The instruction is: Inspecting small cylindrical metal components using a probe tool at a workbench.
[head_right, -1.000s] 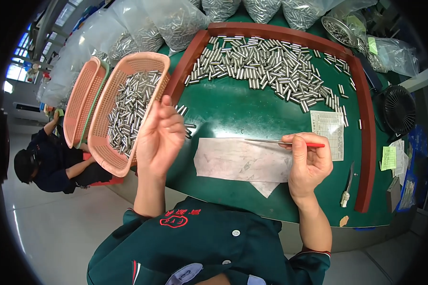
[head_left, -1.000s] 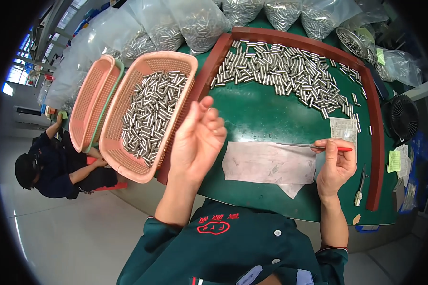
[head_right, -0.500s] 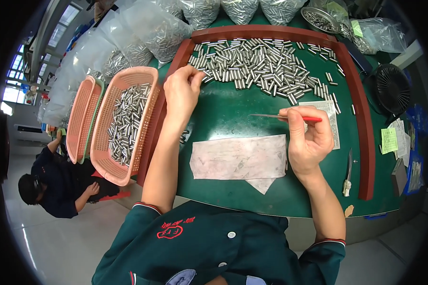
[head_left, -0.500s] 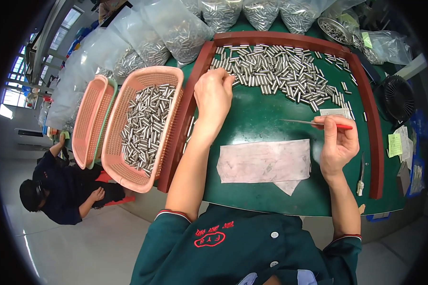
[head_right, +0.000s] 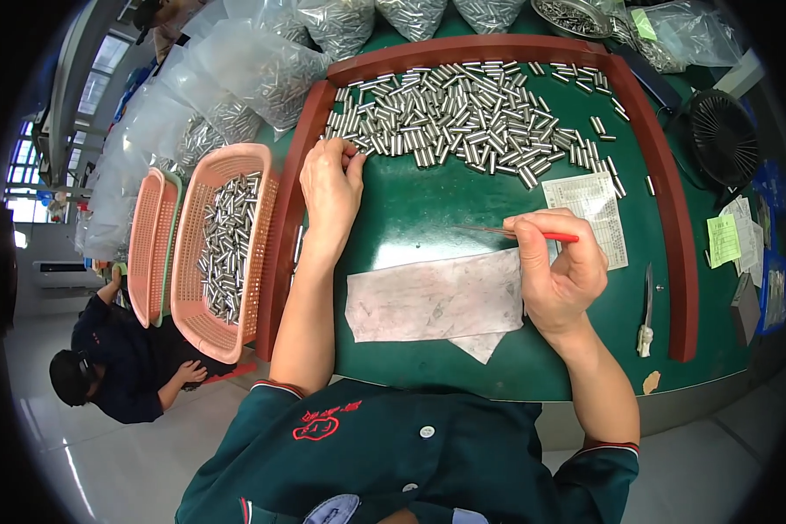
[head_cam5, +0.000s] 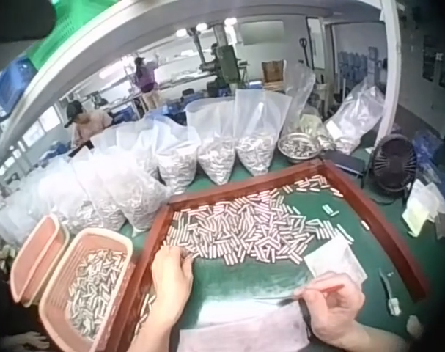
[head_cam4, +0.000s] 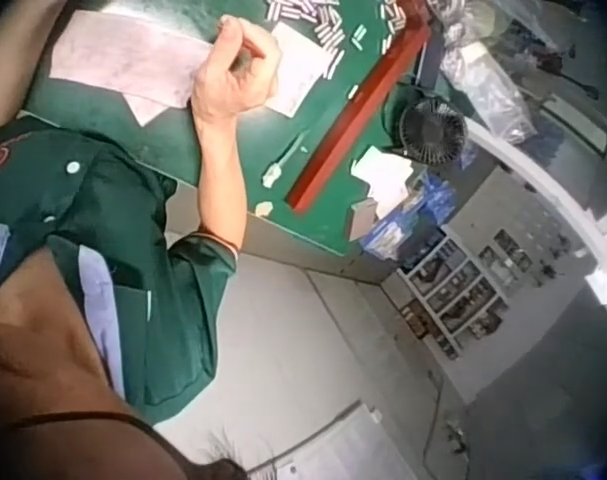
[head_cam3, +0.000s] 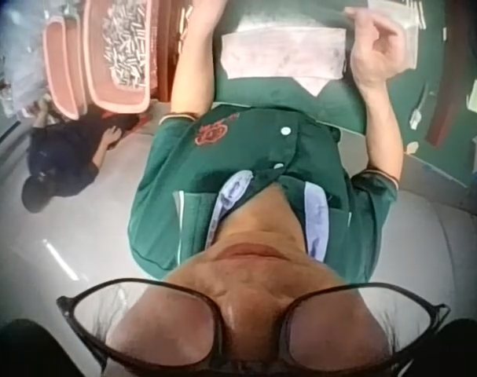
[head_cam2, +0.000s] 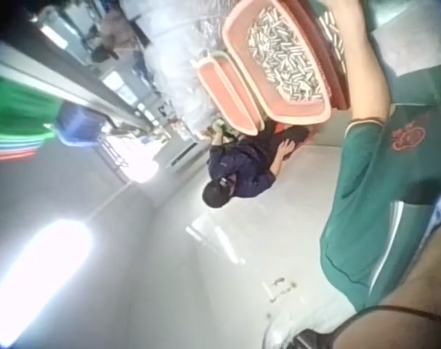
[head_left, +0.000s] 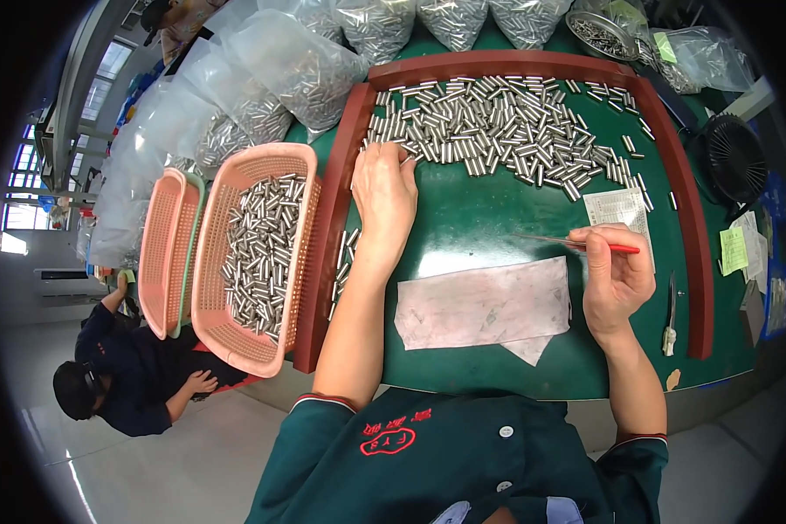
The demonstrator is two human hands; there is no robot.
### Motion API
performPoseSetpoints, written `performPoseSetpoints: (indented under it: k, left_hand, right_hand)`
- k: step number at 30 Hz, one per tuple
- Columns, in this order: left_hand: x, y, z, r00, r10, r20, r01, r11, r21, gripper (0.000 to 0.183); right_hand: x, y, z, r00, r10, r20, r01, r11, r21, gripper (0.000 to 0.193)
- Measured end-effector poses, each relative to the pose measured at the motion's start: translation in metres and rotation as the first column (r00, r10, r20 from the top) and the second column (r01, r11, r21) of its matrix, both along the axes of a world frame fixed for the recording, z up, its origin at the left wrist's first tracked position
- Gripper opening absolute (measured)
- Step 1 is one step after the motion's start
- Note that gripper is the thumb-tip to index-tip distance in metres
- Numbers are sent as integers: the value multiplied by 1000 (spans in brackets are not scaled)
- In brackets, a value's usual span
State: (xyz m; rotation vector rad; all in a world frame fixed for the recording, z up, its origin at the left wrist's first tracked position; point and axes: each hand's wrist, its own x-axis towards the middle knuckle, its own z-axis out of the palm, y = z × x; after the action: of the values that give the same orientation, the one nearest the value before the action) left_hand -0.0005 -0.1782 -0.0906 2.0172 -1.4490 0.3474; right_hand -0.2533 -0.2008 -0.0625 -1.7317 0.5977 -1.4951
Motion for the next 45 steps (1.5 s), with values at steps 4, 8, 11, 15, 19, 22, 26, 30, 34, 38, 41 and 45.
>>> performPoseSetpoints:
  k: [4,8,11,15,19,22,26,30,34,38,41,45]
  left_hand:
    - [-8,8,25,798,-38,-601,16,999,-42,8]
    - [-26,23,28,-56,-319,-946,52,945,-322,8]
    - [-40,31,18,-194,-259,-946,146,946,-289,9]
    - [-50,29,18,-257,-199,-946,200,946,-254,10]
    - [-50,29,16,-304,-143,-942,202,957,-210,9]
    - [-51,29,16,-314,-131,-940,197,960,-199,7]
    - [-53,30,15,-413,-93,-906,225,954,-200,7]
    - [-58,32,17,-488,-59,-871,240,950,-199,8]
    - [-61,33,16,-447,-59,-892,254,948,-190,8]
    - [-63,33,18,-428,-62,-901,257,948,-187,6]
    - [-63,33,16,-409,-62,-911,262,948,-182,6]
    - [-64,34,16,-395,-82,-915,269,942,-201,7]
  right_hand:
    - [-4,-1,-2,1000,-22,-5,22,1000,22,8]
    - [-6,-3,-1,1000,-30,4,30,999,31,8]
    - [-6,-2,0,1000,-25,6,25,999,30,8]
    - [-5,-2,1,999,-33,-16,33,999,-12,9]
    - [-3,-1,-1,1000,-7,16,8,999,-35,10]
    - [-2,3,0,1000,-16,12,17,998,-62,12]
    - [2,6,6,1000,1,28,6,966,-258,19]
    - [1,9,11,994,5,-105,-45,925,-378,25]
    - [3,9,13,990,-2,-144,-62,897,-438,27]
    - [4,8,11,989,-16,-148,-53,890,-452,28]
    - [5,8,10,990,-20,-143,-47,891,-452,28]
    - [7,8,9,991,-32,-130,-31,891,-453,28]
